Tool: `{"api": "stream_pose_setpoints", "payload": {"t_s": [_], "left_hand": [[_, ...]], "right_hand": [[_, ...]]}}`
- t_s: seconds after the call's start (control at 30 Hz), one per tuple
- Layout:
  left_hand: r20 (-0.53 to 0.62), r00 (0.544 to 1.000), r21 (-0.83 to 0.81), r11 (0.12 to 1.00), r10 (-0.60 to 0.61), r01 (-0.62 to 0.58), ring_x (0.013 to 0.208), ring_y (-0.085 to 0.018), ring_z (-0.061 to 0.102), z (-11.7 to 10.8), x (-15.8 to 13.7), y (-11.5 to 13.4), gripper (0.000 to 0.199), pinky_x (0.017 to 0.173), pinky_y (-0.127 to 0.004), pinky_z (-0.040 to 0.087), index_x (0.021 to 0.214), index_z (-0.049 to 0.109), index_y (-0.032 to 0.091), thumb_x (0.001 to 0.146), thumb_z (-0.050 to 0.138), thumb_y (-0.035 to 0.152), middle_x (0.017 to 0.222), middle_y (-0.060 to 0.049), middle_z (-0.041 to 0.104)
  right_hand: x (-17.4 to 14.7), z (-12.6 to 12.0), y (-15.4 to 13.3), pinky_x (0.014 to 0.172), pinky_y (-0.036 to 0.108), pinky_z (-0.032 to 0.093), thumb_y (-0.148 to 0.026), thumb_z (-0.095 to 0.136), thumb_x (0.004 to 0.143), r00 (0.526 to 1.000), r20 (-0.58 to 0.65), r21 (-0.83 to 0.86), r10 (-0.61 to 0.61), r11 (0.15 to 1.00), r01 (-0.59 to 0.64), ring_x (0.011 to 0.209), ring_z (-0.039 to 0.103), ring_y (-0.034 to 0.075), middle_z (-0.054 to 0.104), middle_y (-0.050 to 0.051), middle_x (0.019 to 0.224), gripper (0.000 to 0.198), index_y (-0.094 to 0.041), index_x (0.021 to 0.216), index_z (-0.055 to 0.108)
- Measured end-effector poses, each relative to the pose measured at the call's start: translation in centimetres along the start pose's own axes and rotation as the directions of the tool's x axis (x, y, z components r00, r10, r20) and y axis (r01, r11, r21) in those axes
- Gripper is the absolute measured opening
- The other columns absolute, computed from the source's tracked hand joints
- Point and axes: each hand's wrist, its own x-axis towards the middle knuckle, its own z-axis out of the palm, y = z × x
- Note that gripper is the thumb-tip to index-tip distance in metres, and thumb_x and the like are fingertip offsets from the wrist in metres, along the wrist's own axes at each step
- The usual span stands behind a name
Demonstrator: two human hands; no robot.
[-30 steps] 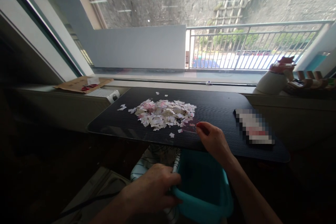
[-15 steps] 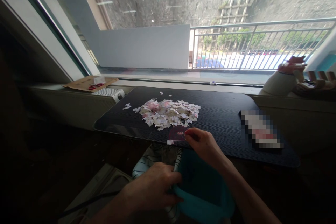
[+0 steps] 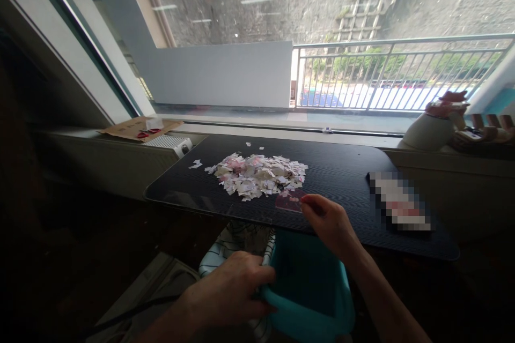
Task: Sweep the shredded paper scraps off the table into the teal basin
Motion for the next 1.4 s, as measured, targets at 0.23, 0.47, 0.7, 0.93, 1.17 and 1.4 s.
{"api": "stream_pose_setpoints", "payload": {"t_s": [0.23, 0.47, 0.7, 0.93, 1.17, 1.4], "left_hand": [[-0.006, 0.995, -0.074, 0.992, -0.104, 0.103, 0.065, -0.015, 0.06, -0.1, -1.0, -0.9, 0.019, 0.054, -0.023, 0.034, 0.076, 0.058, 0.021, 0.071, 0.073, 0.032, 0.073, 0.003, 0.061], [-0.014, 0.992, -0.09, 0.988, -0.125, 0.124, 0.065, -0.015, 0.059, 0.0, -1.2, -1.3, 0.019, 0.054, -0.023, 0.032, 0.077, 0.058, 0.022, 0.073, 0.071, 0.034, 0.072, 0.003, 0.061], [-0.017, 0.997, -0.07, 0.995, -0.074, 0.073, 0.064, -0.015, 0.058, -0.2, -0.5, -0.3, 0.024, 0.052, -0.023, 0.032, 0.074, 0.055, 0.021, 0.071, 0.074, 0.035, 0.072, 0.003, 0.061], [-0.01, 0.999, -0.006, 0.999, 0.037, -0.037, 0.062, -0.015, 0.059, 0.2, 0.8, 0.4, 0.028, 0.05, -0.023, 0.031, 0.074, 0.056, 0.021, 0.074, 0.071, 0.045, 0.071, 0.002, 0.062], [-0.02, 0.994, 0.086, 0.991, 0.105, -0.103, 0.06, -0.018, 0.06, 0.8, 2.0, 0.7, 0.03, 0.05, -0.026, 0.032, 0.079, 0.059, 0.023, 0.075, 0.068, 0.051, 0.07, 0.001, 0.063], [-0.012, 0.994, 0.065, 0.992, 0.106, -0.105, 0.059, -0.017, 0.059, 0.8, 2.2, 0.7, 0.029, 0.049, -0.026, 0.032, 0.077, 0.06, 0.021, 0.074, 0.069, 0.049, 0.07, 0.001, 0.064]], "right_hand": [[2.0, -0.4, 1.1, 0.07, 0.034, 0.053, -0.038, 0.056, 0.08, 0.995, -0.098, -0.145, 0.032, 0.988, -0.046, 0.076, 0.068, 0.022, 0.073, 0.005, 0.084, 0.027, -0.019, 0.095, 0.07], [1.0, -0.4, 0.0, 0.071, 0.031, 0.053, -0.038, 0.057, 0.079, 0.998, -0.044, -0.073, 0.041, 0.996, -0.045, 0.078, 0.068, 0.021, 0.073, 0.005, 0.085, 0.026, -0.019, 0.092, 0.07], [1.1, -0.4, 0.1, 0.069, 0.031, 0.053, -0.037, 0.056, 0.08, 1.0, 0.01, -0.099, 0.013, 0.995, -0.012, 0.08, 0.068, 0.021, 0.073, 0.005, 0.089, 0.026, -0.02, 0.093, 0.07], [0.0, 0.1, 0.0, 0.071, 0.031, 0.052, -0.037, 0.056, 0.08, 0.999, -0.021, -0.109, 0.039, 0.993, -0.041, 0.08, 0.067, 0.021, 0.073, 0.004, 0.089, 0.025, -0.02, 0.094, 0.069], [-0.1, 1.2, 0.0, 0.072, 0.031, 0.052, -0.037, 0.058, 0.08, 1.0, -0.009, -0.028, 0.024, 0.999, -0.024, 0.08, 0.067, 0.02, 0.073, 0.004, 0.088, 0.024, -0.02, 0.093, 0.069], [-0.4, 1.5, 0.0, 0.071, 0.03, 0.053, -0.036, 0.06, 0.078, 0.995, 0.099, 0.017, 0.02, 1.0, -0.022, 0.079, 0.067, 0.02, 0.073, 0.004, 0.087, 0.023, -0.02, 0.093, 0.069]]}}
